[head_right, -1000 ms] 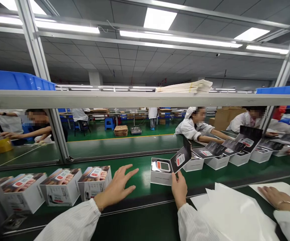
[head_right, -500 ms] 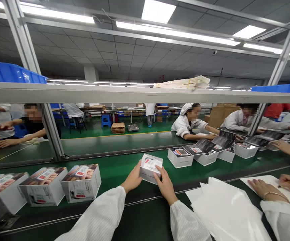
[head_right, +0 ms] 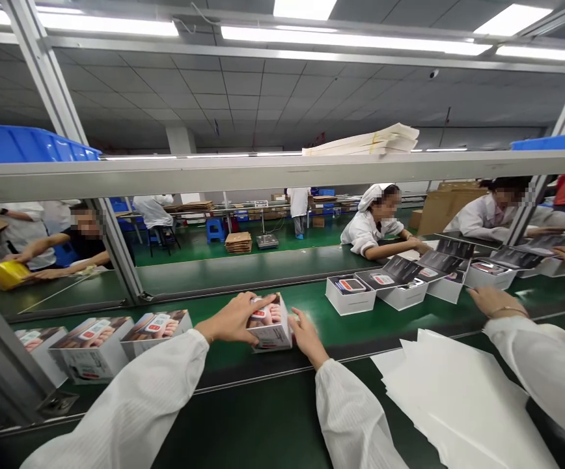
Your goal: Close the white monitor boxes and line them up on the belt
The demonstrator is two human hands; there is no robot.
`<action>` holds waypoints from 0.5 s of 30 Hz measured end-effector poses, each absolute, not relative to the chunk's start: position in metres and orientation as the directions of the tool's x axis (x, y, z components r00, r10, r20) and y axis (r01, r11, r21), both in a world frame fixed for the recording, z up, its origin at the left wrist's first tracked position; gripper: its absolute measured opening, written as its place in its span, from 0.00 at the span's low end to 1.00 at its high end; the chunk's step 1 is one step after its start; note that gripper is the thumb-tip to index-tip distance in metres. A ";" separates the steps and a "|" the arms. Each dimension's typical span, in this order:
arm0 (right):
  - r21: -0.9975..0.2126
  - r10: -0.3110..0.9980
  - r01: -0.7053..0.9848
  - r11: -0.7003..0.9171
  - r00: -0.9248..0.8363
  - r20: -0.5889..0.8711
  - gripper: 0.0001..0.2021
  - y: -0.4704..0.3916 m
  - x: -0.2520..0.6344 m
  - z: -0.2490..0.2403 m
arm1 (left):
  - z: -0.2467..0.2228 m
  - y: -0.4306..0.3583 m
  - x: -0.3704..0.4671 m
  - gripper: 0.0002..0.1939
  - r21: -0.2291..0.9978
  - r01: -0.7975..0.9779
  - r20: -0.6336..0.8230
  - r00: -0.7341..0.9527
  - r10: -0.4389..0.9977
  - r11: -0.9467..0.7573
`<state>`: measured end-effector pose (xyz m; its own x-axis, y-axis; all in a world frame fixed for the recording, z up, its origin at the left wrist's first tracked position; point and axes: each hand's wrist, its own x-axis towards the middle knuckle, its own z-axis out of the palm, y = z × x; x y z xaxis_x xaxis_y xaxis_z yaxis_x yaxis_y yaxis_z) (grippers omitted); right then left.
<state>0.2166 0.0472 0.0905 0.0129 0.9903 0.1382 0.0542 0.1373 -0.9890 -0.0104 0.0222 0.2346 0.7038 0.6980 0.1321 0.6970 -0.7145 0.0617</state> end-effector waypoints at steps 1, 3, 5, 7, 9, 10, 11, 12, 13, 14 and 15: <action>-0.987 0.993 0.110 0.115 -0.005 0.115 0.32 0.045 0.213 0.089 | 0.237 0.022 -0.020 0.56 0.050 0.716 0.104 0.690 0.716 -0.696; -0.975 0.992 0.184 0.128 -0.012 0.128 0.30 0.038 0.211 0.086 | 0.240 0.022 -0.040 0.55 0.062 0.753 0.032 0.654 0.756 -0.655; -0.961 0.983 0.214 0.177 0.011 0.184 0.26 0.031 0.212 0.081 | 0.242 0.023 -0.060 0.54 0.119 0.788 -0.051 0.613 0.789 -0.604; -0.955 0.975 0.211 0.210 0.033 0.222 0.24 0.025 0.215 0.078 | 0.244 0.023 -0.076 0.53 0.177 0.802 -0.111 0.592 0.798 -0.570; -0.953 0.966 0.194 0.232 0.065 0.248 0.23 0.023 0.220 0.076 | 0.245 0.021 -0.086 0.53 0.196 0.804 -0.133 0.588 0.798 -0.561; -0.949 0.957 0.198 0.244 0.107 0.268 0.22 0.024 0.225 0.076 | 0.246 0.020 -0.090 0.53 0.188 0.811 -0.139 0.580 0.803 -0.554; -0.944 0.940 0.215 0.252 0.179 0.291 0.22 0.028 0.232 0.077 | 0.246 0.018 -0.092 0.54 0.166 0.824 -0.142 0.563 0.814 -0.541; -0.937 0.908 0.246 0.248 0.277 0.313 0.22 0.033 0.242 0.079 | 0.247 0.016 -0.093 0.54 0.136 0.838 -0.137 0.544 0.827 -0.529; -0.932 0.858 0.283 0.226 0.395 0.329 0.23 0.040 0.257 0.081 | 0.247 0.013 -0.093 0.54 0.105 0.848 -0.122 0.529 0.840 -0.519; -0.931 0.788 0.318 0.178 0.521 0.328 0.24 0.048 0.274 0.085 | 0.247 0.010 -0.092 0.53 0.079 0.853 -0.093 0.522 0.848 -0.516; -0.935 0.710 0.337 0.110 0.631 0.311 0.25 0.057 0.294 0.089 | 0.247 0.005 -0.090 0.52 0.063 0.851 -0.054 0.524 0.850 -0.521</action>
<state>0.2943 0.0574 0.0891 0.6311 0.7105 0.3113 0.3371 0.1103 -0.9350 -0.0900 0.0054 0.2473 0.5238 0.8501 -0.0540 0.8515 -0.5207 0.0628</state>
